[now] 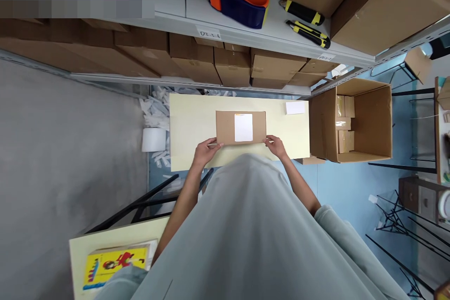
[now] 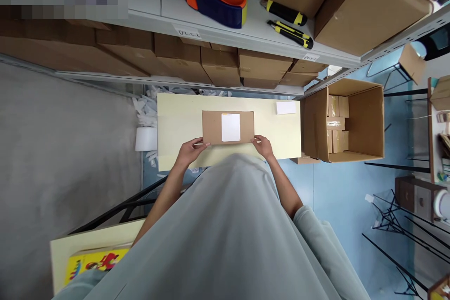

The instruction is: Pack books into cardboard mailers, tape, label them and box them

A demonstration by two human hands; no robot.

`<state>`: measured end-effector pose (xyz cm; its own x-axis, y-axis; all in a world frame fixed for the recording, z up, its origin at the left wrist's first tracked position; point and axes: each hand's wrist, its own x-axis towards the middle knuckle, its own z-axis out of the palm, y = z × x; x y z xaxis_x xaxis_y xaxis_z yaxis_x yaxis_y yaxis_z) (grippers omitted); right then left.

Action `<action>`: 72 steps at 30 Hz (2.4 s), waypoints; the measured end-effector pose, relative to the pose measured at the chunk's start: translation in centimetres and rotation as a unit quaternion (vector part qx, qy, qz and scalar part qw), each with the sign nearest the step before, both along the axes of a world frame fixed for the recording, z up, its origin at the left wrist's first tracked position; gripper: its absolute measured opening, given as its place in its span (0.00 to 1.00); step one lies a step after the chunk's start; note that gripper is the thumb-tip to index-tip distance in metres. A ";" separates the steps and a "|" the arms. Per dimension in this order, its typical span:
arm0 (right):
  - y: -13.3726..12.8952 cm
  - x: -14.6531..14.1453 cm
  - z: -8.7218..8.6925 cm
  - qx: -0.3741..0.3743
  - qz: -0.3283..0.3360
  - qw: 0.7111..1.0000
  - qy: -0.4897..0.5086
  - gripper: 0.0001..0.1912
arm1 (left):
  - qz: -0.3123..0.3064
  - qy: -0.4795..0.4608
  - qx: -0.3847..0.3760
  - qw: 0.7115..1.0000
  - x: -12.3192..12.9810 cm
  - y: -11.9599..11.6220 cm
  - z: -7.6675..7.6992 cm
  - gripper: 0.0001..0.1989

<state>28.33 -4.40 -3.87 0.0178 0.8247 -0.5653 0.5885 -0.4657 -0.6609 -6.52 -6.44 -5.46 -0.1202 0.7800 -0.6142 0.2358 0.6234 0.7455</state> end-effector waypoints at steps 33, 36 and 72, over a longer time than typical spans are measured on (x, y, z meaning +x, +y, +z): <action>0.1 -0.2 0.4 -0.004 0.039 0.999 0.011 0.17 | -0.023 -0.086 -0.031 0.996 -1.0 1.8 0.9 0.44; -0.1 -0.3 0.4 0.000 0.035 0.999 0.010 0.17 | -0.034 -0.091 -0.030 0.995 -1.0 1.6 0.8 0.46; -1.3 -1.2 -0.4 -0.049 -0.024 0.997 0.056 0.27 | -0.050 -0.117 -0.009 0.992 -0.6 0.3 0.4 0.44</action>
<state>27.16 -5.71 -4.32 -0.0112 0.7652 -0.6437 0.4893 -0.5572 -0.6709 -7.11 -6.11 -5.07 0.1047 0.7689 -0.6307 0.1197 0.6199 0.7755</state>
